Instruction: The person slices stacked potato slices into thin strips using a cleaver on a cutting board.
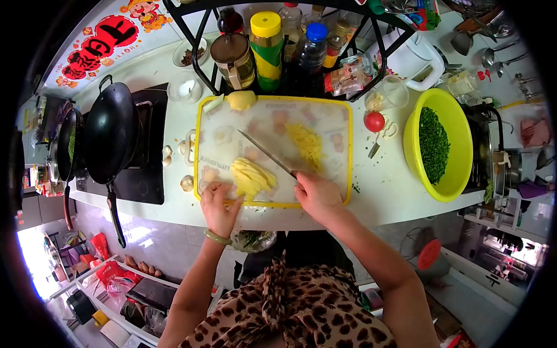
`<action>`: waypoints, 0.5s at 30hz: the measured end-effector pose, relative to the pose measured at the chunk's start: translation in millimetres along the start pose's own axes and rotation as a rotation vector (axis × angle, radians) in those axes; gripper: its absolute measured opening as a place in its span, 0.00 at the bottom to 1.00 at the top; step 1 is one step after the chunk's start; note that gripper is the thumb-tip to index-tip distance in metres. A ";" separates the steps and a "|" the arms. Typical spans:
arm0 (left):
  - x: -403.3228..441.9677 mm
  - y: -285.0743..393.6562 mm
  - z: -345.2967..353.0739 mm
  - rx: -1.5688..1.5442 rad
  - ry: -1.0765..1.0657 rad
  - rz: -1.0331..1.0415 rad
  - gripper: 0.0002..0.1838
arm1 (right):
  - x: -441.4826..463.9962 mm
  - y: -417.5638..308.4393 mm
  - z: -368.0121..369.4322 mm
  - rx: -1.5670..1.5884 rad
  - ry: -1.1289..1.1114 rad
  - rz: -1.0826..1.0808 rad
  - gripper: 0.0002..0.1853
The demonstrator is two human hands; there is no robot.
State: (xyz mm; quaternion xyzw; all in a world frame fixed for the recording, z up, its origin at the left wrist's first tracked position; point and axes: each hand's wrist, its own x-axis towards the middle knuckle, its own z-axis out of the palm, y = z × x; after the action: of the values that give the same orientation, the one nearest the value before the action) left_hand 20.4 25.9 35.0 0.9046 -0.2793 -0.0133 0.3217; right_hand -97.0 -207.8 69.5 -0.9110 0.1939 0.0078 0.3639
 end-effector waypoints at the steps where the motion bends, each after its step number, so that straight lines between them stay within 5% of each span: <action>1: 0.3 1.0 -0.4 0.057 -0.050 0.020 0.27 | -0.8 -0.6 -0.3 -0.046 -0.033 0.016 0.14; 15: 7.8 1.7 15.9 -0.060 -0.022 0.004 0.12 | -7.4 -1.3 -1.7 -0.005 -0.016 0.027 0.14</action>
State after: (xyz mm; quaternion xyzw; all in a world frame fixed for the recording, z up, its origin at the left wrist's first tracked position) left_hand 22.9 11.6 24.7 0.8938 -0.2839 -0.0313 0.3457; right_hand -103.6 -205.5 72.8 -0.9091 0.2032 0.0203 0.3632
